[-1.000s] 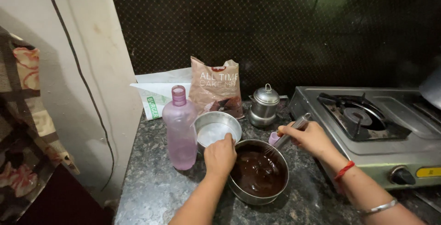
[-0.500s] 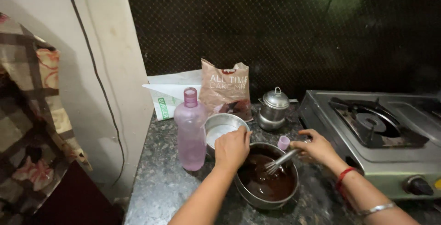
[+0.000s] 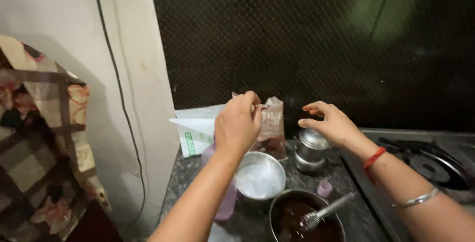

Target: The person whisks a chocolate mixture in a bowl, pours water from a bottle into it, and then empties a bag of cake mix into the bowl while continuing to whisk.

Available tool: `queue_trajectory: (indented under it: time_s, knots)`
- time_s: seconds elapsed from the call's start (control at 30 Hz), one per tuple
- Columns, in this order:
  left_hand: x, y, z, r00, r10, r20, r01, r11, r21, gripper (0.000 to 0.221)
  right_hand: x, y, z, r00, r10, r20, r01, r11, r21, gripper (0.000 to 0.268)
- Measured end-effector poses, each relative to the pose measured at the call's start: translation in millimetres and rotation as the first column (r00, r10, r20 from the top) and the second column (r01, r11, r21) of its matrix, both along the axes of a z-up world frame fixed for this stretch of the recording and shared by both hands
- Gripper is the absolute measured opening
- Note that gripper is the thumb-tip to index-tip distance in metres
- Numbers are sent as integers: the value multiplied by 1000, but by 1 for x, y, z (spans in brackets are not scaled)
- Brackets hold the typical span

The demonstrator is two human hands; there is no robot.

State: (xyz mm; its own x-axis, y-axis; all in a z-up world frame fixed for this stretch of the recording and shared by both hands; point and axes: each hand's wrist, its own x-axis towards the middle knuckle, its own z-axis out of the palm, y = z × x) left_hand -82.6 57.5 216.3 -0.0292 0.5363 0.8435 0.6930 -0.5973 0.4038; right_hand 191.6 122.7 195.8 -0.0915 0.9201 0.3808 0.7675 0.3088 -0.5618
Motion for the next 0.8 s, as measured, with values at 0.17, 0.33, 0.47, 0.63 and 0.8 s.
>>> queue_trajectory:
  time_s: [0.17,0.33,0.47,0.63,0.8]
  knots:
    - [-35,29,27,1000,-3,1,3,997,-83,14,-59,27,29,996,84,11,-84,996,-37,59]
    - [-55,62,25,1000,-6,-31,0,981,-193,14,-92,51,28,972,50,228,-52,999,1,55]
    - [-56,93,3,998,-23,-58,3,948,-319,17,-93,75,3,913,-33,406,80,992,-99,68]
    - [-51,108,-9,997,-69,-36,48,908,-416,21,-85,106,-32,914,38,404,-76,994,78,111]
    - [-50,111,-13,997,-78,15,74,848,-525,28,-89,102,-32,839,-36,543,31,999,17,33]
